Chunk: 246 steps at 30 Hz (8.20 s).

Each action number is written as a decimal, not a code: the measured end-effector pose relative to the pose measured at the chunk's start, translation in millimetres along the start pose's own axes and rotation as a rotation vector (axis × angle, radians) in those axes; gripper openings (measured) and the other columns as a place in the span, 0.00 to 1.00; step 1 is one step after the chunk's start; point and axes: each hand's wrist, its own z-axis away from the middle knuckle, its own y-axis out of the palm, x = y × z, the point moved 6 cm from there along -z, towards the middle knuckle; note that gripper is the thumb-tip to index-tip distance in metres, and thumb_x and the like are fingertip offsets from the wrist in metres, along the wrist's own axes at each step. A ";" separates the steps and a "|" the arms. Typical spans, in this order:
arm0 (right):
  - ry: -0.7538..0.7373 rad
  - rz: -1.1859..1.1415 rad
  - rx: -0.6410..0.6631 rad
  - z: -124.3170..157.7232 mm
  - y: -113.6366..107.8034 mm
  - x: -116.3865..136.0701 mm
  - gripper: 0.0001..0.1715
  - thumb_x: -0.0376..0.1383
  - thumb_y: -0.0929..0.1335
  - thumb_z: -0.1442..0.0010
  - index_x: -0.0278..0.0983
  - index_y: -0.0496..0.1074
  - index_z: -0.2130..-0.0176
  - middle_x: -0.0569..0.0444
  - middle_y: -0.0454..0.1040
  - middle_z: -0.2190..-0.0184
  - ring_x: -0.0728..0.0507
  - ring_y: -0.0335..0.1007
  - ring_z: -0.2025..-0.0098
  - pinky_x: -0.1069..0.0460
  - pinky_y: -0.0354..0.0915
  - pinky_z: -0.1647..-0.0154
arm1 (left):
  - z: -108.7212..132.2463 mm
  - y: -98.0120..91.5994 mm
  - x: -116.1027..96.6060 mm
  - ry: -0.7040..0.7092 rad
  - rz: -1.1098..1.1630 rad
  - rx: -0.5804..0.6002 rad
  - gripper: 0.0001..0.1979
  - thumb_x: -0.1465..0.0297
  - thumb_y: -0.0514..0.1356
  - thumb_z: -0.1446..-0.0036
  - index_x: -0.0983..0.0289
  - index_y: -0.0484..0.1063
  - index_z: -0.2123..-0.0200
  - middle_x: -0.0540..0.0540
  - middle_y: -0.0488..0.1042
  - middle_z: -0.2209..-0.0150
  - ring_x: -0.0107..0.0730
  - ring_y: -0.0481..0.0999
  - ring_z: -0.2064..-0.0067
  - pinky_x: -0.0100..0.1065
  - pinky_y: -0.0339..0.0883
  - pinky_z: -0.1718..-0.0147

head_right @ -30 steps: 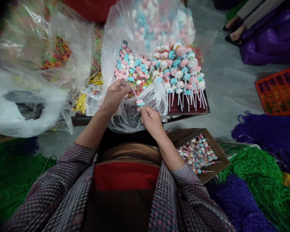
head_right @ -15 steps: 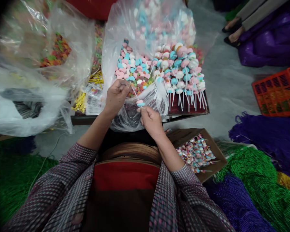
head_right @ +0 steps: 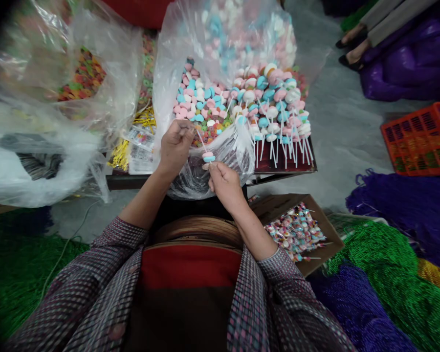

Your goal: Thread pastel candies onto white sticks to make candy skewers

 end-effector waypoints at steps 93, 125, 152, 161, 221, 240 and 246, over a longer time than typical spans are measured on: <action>0.064 -0.266 -0.086 -14.9 -15.5 -0.9 0.31 0.62 0.76 0.46 0.39 0.73 0.64 0.66 0.64 0.83 0.55 0.45 0.83 0.55 0.42 0.82 | -22.6 -16.4 9.4 0.098 -0.472 0.129 0.08 0.71 0.61 0.34 0.59 0.82 0.61 0.58 0.82 0.59 0.45 0.79 0.49 0.46 0.70 0.39; -0.241 1.031 -0.025 -123.2 50.3 42.7 0.13 0.35 0.67 0.33 0.34 0.81 0.60 0.39 0.83 0.59 0.34 0.77 0.54 0.45 0.67 0.52 | -5.2 -32.1 13.6 0.114 -0.818 0.287 0.02 0.74 0.65 0.40 0.62 0.77 0.64 0.62 0.79 0.56 0.49 0.75 0.50 0.48 0.69 0.46; -0.077 -0.090 -0.139 -60.7 11.4 29.0 0.21 0.53 0.77 0.43 0.40 0.74 0.65 0.56 0.75 0.70 0.49 0.68 0.70 0.55 0.62 0.75 | 16.8 -7.0 -15.5 -0.238 0.464 0.169 0.18 0.56 0.77 0.48 0.60 0.77 0.66 0.48 0.80 0.69 0.25 0.78 0.67 0.29 0.73 0.65; -0.099 -0.107 -0.026 -51.7 15.0 30.8 0.25 0.59 0.72 0.38 0.41 0.73 0.63 0.58 0.70 0.72 0.52 0.55 0.77 0.55 0.52 0.79 | 17.7 -6.0 -16.6 -0.197 0.416 0.232 0.20 0.50 0.75 0.46 0.62 0.83 0.63 0.51 0.83 0.66 0.30 0.81 0.64 0.32 0.76 0.62; -0.032 0.088 0.029 15.5 14.9 18.7 0.28 0.57 0.67 0.32 0.37 0.81 0.57 0.66 0.60 0.87 0.52 0.55 0.83 0.53 0.51 0.77 | 34.9 -8.7 -2.5 0.194 -0.224 0.047 0.17 0.56 0.59 0.27 0.56 0.80 0.43 0.54 0.86 0.47 0.34 0.85 0.49 0.33 0.78 0.48; 0.056 -0.298 -0.088 -7.1 -19.9 -4.0 0.28 0.60 0.76 0.44 0.40 0.74 0.63 0.67 0.62 0.83 0.55 0.43 0.84 0.54 0.42 0.82 | -16.7 -4.6 13.9 0.125 -0.696 0.284 0.09 0.70 0.62 0.35 0.62 0.83 0.63 0.60 0.82 0.59 0.47 0.78 0.49 0.47 0.68 0.40; 0.048 -0.260 -0.101 -2.7 -20.6 -7.4 0.29 0.62 0.75 0.43 0.40 0.75 0.62 0.66 0.62 0.83 0.54 0.43 0.84 0.54 0.41 0.82 | -15.3 4.9 -1.4 0.058 -0.965 0.469 0.13 0.68 0.59 0.32 0.68 0.83 0.56 0.69 0.79 0.48 0.59 0.75 0.40 0.53 0.64 0.38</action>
